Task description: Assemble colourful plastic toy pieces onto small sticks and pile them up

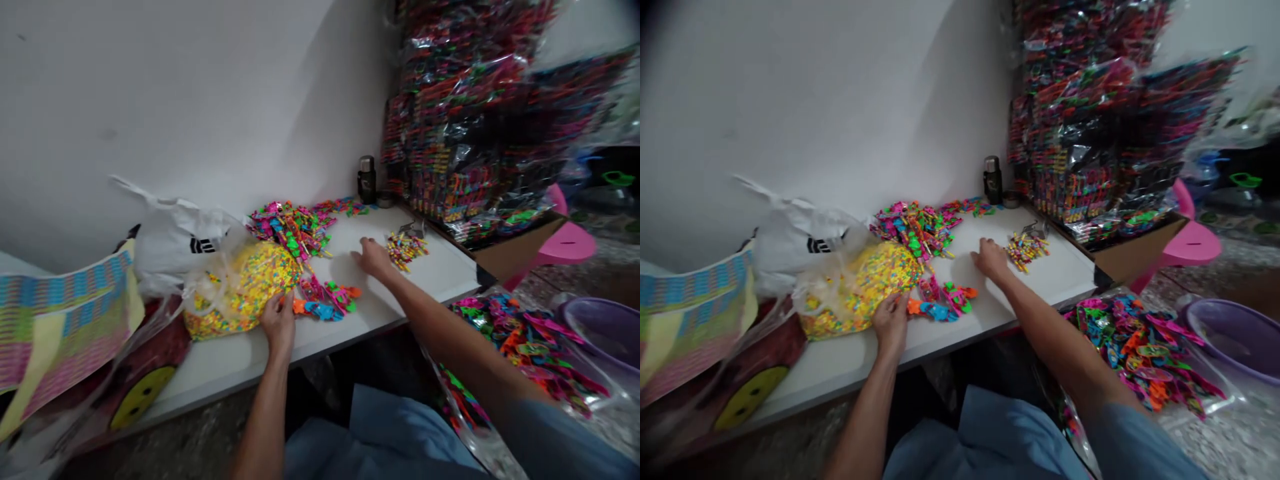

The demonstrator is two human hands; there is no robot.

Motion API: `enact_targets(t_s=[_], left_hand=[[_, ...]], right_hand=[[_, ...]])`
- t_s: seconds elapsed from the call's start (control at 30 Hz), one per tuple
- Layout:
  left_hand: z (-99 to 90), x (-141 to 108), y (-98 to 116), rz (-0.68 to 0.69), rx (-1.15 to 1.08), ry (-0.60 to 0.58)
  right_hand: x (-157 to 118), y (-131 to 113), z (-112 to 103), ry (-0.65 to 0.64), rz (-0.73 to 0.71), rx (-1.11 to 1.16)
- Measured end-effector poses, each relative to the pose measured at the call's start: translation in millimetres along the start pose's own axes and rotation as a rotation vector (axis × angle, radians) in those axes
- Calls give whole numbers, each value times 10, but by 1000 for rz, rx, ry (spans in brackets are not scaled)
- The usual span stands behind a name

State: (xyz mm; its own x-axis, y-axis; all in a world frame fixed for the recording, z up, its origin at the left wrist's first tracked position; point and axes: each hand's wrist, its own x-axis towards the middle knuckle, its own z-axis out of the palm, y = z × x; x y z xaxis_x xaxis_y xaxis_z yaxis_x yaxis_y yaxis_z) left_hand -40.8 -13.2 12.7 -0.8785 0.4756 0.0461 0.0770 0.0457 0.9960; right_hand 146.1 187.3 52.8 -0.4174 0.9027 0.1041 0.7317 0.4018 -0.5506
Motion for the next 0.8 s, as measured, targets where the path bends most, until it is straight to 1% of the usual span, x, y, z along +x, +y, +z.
enact_targets(t_s=[0.1, 0.13, 0.2, 0.3, 0.4, 0.43, 0.5, 0.6, 0.63, 0.7, 0.77, 0.8], left_hand=[[-76, 13, 3, 28, -85, 77], [-93, 8, 14, 13, -126, 100], [-119, -11, 45, -20, -217, 106], [-144, -39, 90, -25, -333, 64], [-174, -59, 126, -55, -372, 69], [-188, -75, 143, -61, -375, 77], [-221, -138, 199, -42, -360, 68], [-270, -311, 338, -56, -338, -29], [-283, -377, 393, -84, -357, -53], [-306, -496, 497, -148, -461, -39], [-335, -583, 576, -204, -628, -5], [-355, -615, 604, -236, -722, -11]], right_hand=[[193, 188, 21, -75, 70, -32], [226, 218, 39, -92, 79, -26], [260, 242, 65, -107, 97, 8], [242, 224, 44, -103, 90, 126], [76, 178, -47, -117, 38, 319], [-31, 158, -83, -121, 15, 403], [-328, 108, -143, -123, -35, 668], [-913, -1, -156, -124, -64, 1148], [-1118, -52, -130, -137, -39, 1263], [-1494, -173, -35, -200, 45, 1442], [-1793, -310, 96, -295, 137, 1602], [-1909, -378, 165, -342, 176, 1662]])
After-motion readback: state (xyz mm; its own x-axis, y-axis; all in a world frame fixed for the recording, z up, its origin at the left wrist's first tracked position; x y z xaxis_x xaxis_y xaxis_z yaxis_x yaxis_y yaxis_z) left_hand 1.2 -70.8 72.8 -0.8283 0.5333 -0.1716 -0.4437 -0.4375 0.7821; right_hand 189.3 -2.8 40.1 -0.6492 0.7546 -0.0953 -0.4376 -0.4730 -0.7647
